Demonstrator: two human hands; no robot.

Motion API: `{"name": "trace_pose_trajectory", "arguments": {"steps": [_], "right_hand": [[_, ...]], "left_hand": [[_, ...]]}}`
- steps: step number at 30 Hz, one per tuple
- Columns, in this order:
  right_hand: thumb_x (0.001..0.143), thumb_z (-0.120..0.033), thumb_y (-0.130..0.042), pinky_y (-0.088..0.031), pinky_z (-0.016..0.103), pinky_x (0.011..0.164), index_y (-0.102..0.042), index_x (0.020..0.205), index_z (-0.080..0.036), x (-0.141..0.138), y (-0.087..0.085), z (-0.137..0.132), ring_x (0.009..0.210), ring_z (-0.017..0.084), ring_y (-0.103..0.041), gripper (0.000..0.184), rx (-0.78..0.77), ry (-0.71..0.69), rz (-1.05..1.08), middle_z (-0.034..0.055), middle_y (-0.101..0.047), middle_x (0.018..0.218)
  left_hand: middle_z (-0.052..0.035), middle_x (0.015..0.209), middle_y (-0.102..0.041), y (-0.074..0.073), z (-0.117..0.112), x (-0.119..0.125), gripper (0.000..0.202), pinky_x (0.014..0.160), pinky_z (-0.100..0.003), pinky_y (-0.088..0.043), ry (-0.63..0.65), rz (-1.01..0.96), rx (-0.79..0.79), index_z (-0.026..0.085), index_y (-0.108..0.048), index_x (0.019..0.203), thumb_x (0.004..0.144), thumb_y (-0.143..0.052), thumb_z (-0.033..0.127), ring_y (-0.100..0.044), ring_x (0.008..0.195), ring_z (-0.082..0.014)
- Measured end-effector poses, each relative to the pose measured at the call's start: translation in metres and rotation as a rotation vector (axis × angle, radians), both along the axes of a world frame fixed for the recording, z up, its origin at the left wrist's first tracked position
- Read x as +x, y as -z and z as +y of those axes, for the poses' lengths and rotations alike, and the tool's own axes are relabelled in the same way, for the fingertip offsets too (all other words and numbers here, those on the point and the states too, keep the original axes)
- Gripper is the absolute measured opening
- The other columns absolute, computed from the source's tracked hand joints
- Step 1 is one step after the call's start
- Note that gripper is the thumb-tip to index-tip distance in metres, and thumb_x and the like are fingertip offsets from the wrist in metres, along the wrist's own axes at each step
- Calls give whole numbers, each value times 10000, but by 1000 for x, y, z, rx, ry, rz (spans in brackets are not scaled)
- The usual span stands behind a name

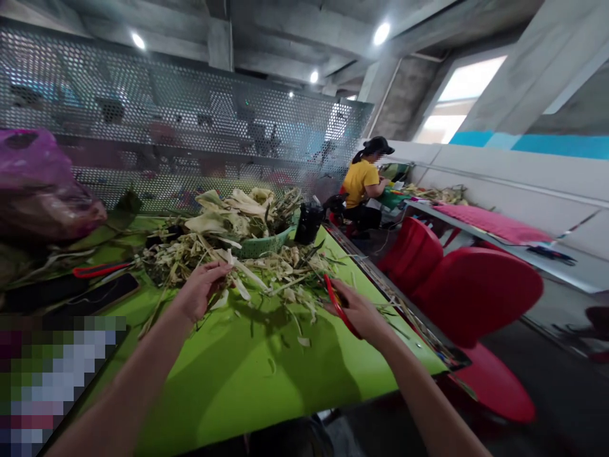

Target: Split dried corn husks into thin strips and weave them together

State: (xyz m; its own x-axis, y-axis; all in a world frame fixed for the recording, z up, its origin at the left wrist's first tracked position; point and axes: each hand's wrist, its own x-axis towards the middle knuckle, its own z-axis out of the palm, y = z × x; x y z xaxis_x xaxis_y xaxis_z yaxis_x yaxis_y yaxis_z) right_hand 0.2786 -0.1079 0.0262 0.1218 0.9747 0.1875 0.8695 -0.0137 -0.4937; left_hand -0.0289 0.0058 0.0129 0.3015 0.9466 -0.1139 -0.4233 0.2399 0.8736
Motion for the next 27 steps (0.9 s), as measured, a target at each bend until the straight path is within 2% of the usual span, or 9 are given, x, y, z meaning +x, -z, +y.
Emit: {"name": "trace_pose_trajectory", "arguments": {"steps": [2, 4, 6, 11, 15, 20, 27], "right_hand": [[815, -435, -540, -461, 246, 558, -498, 1260, -211, -6, -4, -5, 695, 170, -593, 500, -58, -90, 165, 68, -649, 944], [823, -461, -532, -478, 250, 579, -478, 1283, -192, -15, -8, -6, 687, 170, -590, 535, -63, -128, 190, 58, -642, 872], [804, -470, -559, -496, 266, 634, -475, 1282, -185, -26, -9, -4, 740, 193, -605, 562, -19, -131, 107, 59, -643, 876], [770, -448, -603, -494, 349, 805, -448, 1270, -191, -43, -8, 11, 966, 262, -602, 583, 104, -180, -162, 120, -584, 1178], [789, -410, -583, -490, 334, 737, -532, 1155, -208, -50, -3, 24, 868, 239, -616, 421, 251, -120, -276, 106, -611, 1088], [796, -386, -579, -451, 289, 635, -560, 1145, -229, -60, 5, 31, 800, 223, -611, 383, 290, -85, -445, 81, -618, 982], [778, -383, -615, -466, 286, 691, -545, 1130, -216, -62, 13, 31, 812, 199, -608, 396, 300, -216, -325, 74, -606, 1006]], "left_hand": [[26, 600, -599, 0, -1, 1, 217, 551, -200, -495, 2, -20, -4, 137, -609, 669, 565, -760, 255, -570, 498, -74], [30, 596, -593, 0, -1, 1, 201, 566, -200, -504, 4, -48, -2, 136, -613, 661, 567, -757, 240, -544, 490, -60], [33, 593, -588, 0, -1, 1, 187, 546, -186, -494, 19, -62, -5, 135, -617, 660, 570, -755, 224, -521, 478, -48], [39, 556, -573, -7, -5, -1, 136, 464, -155, -432, 90, -61, -52, 140, -620, 659, 608, -731, 200, -495, 444, -38], [38, 550, -564, -11, -8, -1, 110, 465, -172, -446, 143, -102, -70, 143, -608, 651, 629, -710, 180, -498, 436, -47], [27, 587, -567, -5, -6, 0, 112, 515, -201, -493, 185, -169, -50, 140, -611, 677, 629, -709, 170, -526, 487, -65], [22, 580, -541, 4, -1, 2, 146, 523, -218, -494, 175, -196, -25, 132, -614, 684, 620, -728, 197, -510, 487, -72]]}}
